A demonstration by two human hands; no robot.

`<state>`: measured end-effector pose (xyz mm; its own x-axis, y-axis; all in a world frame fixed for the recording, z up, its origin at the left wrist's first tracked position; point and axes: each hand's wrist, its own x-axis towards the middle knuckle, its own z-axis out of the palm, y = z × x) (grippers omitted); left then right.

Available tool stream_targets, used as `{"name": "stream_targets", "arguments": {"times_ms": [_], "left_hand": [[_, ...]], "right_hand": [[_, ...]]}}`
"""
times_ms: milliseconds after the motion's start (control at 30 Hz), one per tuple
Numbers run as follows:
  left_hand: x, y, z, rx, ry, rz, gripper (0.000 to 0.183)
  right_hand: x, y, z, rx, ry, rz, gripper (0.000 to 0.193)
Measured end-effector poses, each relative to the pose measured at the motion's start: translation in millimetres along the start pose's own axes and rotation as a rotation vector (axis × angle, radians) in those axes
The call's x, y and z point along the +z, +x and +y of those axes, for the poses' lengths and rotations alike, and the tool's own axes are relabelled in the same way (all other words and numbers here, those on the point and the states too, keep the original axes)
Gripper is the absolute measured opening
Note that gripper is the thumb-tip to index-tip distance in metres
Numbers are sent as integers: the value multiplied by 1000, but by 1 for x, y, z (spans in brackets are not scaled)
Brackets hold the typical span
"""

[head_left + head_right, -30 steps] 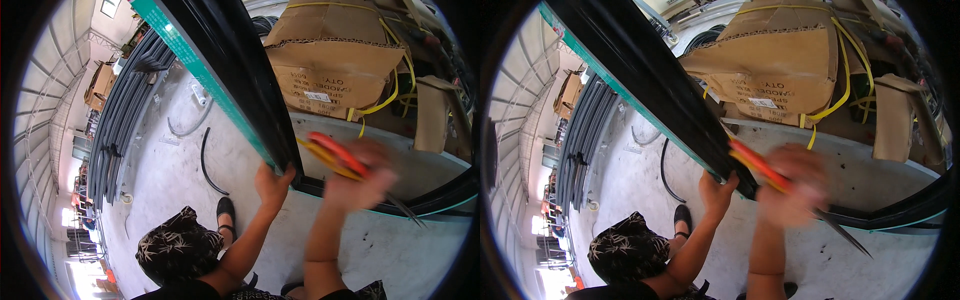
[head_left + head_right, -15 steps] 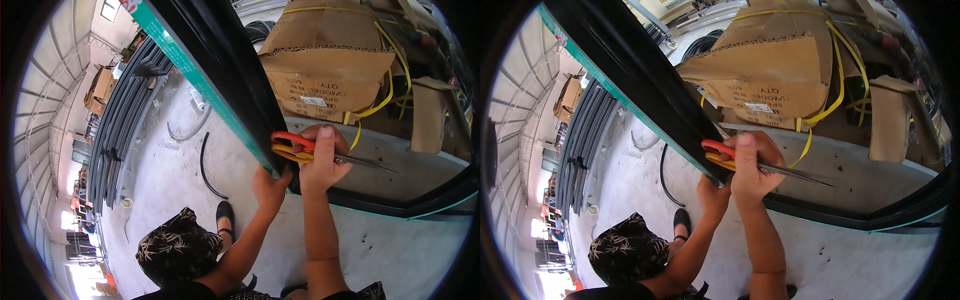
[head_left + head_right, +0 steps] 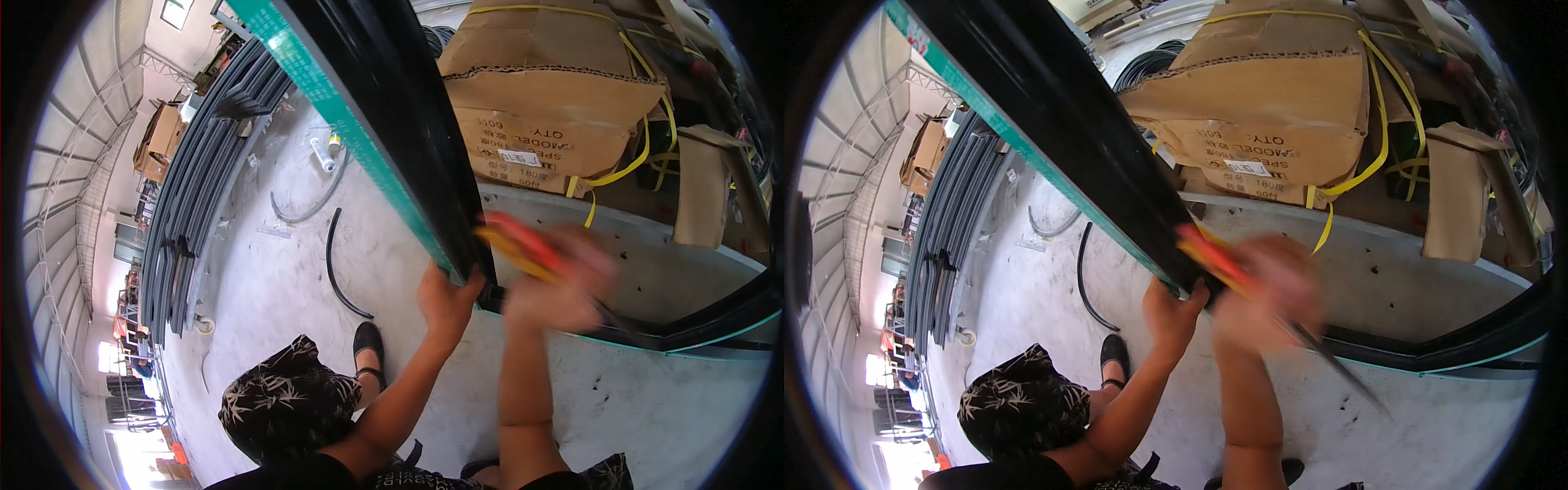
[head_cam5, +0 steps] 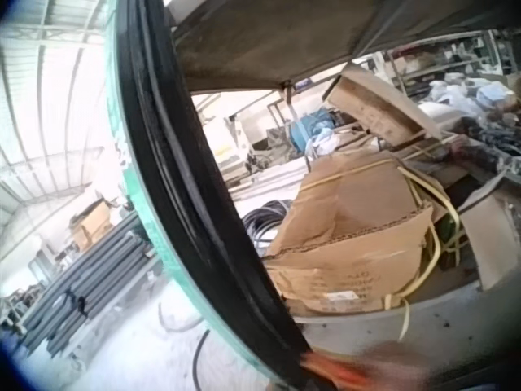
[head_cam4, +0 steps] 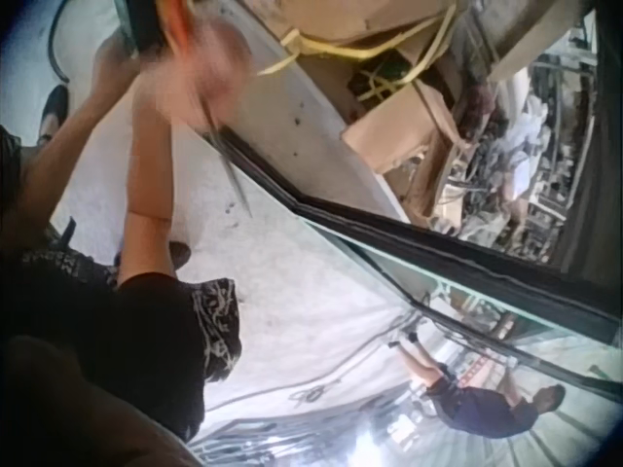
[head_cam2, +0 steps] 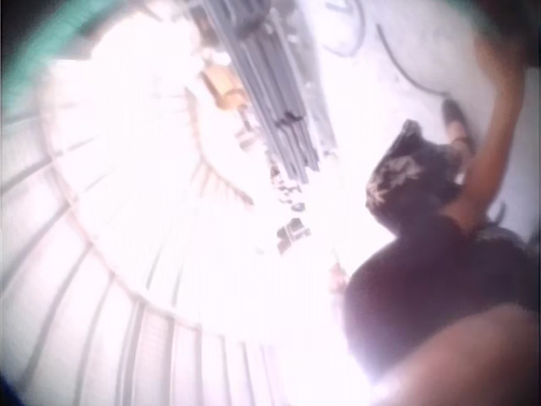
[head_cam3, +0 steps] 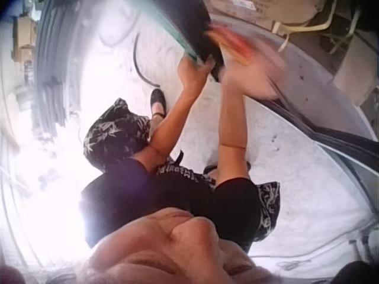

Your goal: The person installs a black rubber seal along the interior edge of a large metal door frame. They press the rubber strip into the track by hand, cut the excess length using a pair of shears, and then use a red electric drill to secure a corner screw into the frame.

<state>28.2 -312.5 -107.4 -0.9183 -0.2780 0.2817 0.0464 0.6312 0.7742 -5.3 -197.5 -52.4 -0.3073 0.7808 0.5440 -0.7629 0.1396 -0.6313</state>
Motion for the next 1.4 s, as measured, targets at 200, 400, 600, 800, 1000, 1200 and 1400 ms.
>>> {"name": "stream_targets", "arguments": {"times_ms": [200, 400, 600, 800, 1000, 1200, 1400], "left_hand": [[-7, -2, -16, -2, 37, 29, 36], [-3, 0, -4, -15, -4, 59, 34], [-5, 0, -3, -9, 28, 40, 35], [-5, -1, -2, -31, 43, 41, 34], [3, -2, -12, 53, 33, 91, 35], [-1, 1, -11, -2, 42, 41, 34], [-2, -2, -3, -2, 16, 36, 34]], "right_hand": [[5, -1, -24, 694, 131, 24, 32], [21, -18, -13, 429, 57, 17, 20], [-4, 4, -31, 455, 212, 18, 15], [30, -5, -30, 616, 104, -107, 11], [36, -9, -41, 551, 7, -12, 15], [17, -1, -32, 311, 28, -126, 14], [37, -2, -37, 626, 99, 8, 18]]}}
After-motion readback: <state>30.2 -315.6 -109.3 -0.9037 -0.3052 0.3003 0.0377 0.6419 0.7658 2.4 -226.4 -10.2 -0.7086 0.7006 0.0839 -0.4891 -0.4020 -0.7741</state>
